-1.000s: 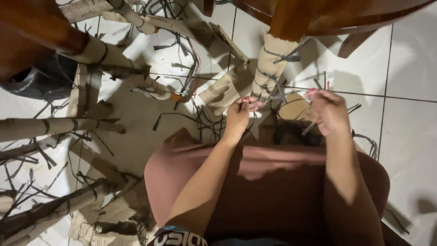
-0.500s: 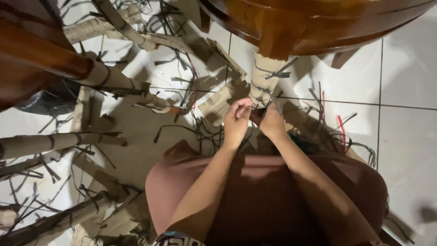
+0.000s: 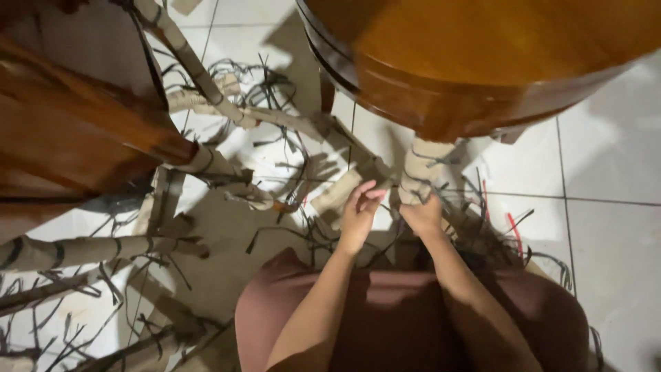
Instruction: Wrapping the legs of a wooden chair with protective cardboard and securing it with plastic ties.
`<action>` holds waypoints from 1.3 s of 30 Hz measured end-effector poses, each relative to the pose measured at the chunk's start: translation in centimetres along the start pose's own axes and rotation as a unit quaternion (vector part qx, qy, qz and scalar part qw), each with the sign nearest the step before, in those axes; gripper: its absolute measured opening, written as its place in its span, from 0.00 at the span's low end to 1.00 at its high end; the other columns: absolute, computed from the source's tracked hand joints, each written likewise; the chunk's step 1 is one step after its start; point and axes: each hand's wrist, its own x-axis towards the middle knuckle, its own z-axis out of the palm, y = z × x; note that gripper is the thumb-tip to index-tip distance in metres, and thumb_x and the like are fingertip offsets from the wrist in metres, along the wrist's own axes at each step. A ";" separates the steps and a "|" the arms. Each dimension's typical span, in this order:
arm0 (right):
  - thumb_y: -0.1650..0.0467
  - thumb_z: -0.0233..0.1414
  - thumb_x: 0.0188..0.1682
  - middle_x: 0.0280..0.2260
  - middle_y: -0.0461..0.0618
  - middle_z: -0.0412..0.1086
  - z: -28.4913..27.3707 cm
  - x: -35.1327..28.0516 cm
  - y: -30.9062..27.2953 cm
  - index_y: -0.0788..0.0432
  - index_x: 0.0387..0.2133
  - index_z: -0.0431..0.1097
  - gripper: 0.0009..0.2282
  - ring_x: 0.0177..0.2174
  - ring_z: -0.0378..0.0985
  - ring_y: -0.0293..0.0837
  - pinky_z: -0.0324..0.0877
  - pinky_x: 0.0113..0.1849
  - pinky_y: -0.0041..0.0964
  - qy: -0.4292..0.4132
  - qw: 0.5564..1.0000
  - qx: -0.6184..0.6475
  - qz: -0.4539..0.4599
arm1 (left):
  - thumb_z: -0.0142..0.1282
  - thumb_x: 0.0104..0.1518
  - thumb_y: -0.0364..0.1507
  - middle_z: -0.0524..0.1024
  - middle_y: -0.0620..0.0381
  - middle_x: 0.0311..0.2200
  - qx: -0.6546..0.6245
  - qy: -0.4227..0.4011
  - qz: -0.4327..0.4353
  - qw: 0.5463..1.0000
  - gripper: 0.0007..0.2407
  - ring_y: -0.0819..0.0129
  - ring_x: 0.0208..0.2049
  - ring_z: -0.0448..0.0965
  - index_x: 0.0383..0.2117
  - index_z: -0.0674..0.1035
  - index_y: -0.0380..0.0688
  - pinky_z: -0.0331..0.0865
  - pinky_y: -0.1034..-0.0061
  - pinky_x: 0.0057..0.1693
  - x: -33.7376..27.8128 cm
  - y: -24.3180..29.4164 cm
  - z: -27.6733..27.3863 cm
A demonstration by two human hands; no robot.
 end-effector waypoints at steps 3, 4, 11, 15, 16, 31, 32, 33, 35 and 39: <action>0.71 0.69 0.30 0.41 0.62 0.76 -0.8 1.3 3.0 0.70 0.42 0.73 0.25 0.47 0.77 0.54 0.70 0.48 0.54 0.029 0.991 0.081 0.106 | 0.57 0.61 0.24 0.82 0.47 0.44 0.027 -0.010 -0.030 0.999 0.16 0.60 0.50 0.81 0.56 0.75 0.43 0.72 0.64 0.59 0.0 0.4 -0.7; 0.69 0.71 0.28 0.47 0.62 0.73 -1.3 1.9 3.8 0.68 0.49 0.69 0.33 0.52 0.73 0.55 0.67 0.53 0.55 0.033 0.986 0.095 0.137 | 0.57 0.61 0.25 0.83 0.52 0.43 0.058 -0.015 -0.040 0.997 0.15 0.61 0.51 0.81 0.55 0.76 0.45 0.73 0.65 0.58 -0.3 1.4 -0.8; 0.72 0.70 0.25 0.52 0.69 0.70 -10.8 0.0 5.5 0.74 0.57 0.65 0.41 0.57 0.69 0.63 0.64 0.57 0.57 0.057 0.984 0.056 0.157 | 0.55 0.59 0.25 0.84 0.58 0.41 0.180 -0.090 -0.035 0.979 0.14 0.66 0.51 0.80 0.52 0.76 0.45 0.75 0.71 0.55 0.0 -0.9 -0.9; 0.72 0.69 0.26 0.53 0.71 0.69 -13.5 -0.8 0.2 0.74 0.59 0.63 0.41 0.56 0.68 0.66 0.66 0.56 0.60 0.035 0.986 0.035 0.159 | 0.53 0.60 0.25 0.83 0.53 0.43 0.185 -0.111 -0.039 0.976 0.14 0.57 0.52 0.80 0.52 0.76 0.41 0.75 0.65 0.56 -0.8 1.1 -0.6; 0.72 0.70 0.26 0.54 0.71 0.69 -14.2 -1.4 -1.5 0.75 0.60 0.61 0.43 0.57 0.68 0.66 0.66 0.56 0.61 0.025 0.985 0.036 0.167 | 0.54 0.60 0.26 0.84 0.54 0.42 0.197 -0.113 -0.039 0.973 0.14 0.58 0.52 0.81 0.52 0.76 0.41 0.75 0.65 0.56 -0.6 1.1 -0.4; 0.70 0.72 0.27 0.66 0.69 0.54 -15.4 -1.4 3.1 0.71 0.69 0.43 0.55 0.66 0.53 0.62 0.50 0.65 0.57 0.008 0.966 0.063 0.251 | 0.50 0.60 0.24 0.84 0.53 0.44 0.222 -0.137 -0.029 0.965 0.13 0.57 0.50 0.82 0.50 0.77 0.42 0.75 0.63 0.56 -0.4 0.4 0.0; 0.72 0.72 0.28 0.65 0.71 0.56 -15.2 -1.1 3.8 0.74 0.68 0.45 0.53 0.65 0.53 0.64 0.49 0.66 0.59 0.011 0.970 0.070 0.231 | 0.51 0.59 0.24 0.84 0.55 0.44 0.224 -0.139 -0.025 0.964 0.13 0.58 0.50 0.82 0.50 0.77 0.44 0.75 0.63 0.56 -0.3 0.1 0.0; 0.72 0.72 0.28 0.65 0.71 0.56 -15.2 -1.2 4.4 0.74 0.68 0.45 0.53 0.65 0.53 0.64 0.49 0.66 0.59 0.013 0.970 0.069 0.231 | 0.51 0.59 0.24 0.84 0.55 0.44 0.223 -0.140 -0.024 0.964 0.13 0.58 0.50 0.82 0.50 0.77 0.44 0.75 0.63 0.56 -0.1 -0.5 0.0; 0.71 0.74 0.26 0.60 0.68 0.64 -15.2 -1.5 5.5 0.72 0.65 0.55 0.49 0.61 0.62 0.62 0.58 0.62 0.56 0.011 0.973 0.046 0.226 | 0.50 0.60 0.23 0.84 0.54 0.43 0.215 -0.151 -0.021 0.965 0.13 0.59 0.50 0.82 0.50 0.77 0.44 0.74 0.65 0.57 0.1 -2.0 -0.1; 0.65 0.75 0.29 0.60 0.70 0.63 -16.9 -1.2 1.0 0.73 0.64 0.57 0.49 0.61 0.62 0.65 0.60 0.61 0.58 -0.002 0.977 0.042 0.210 | 0.49 0.59 0.24 0.84 0.54 0.42 0.227 -0.169 -0.021 0.959 0.13 0.59 0.49 0.83 0.49 0.78 0.44 0.74 0.64 0.56 -0.6 -0.8 0.4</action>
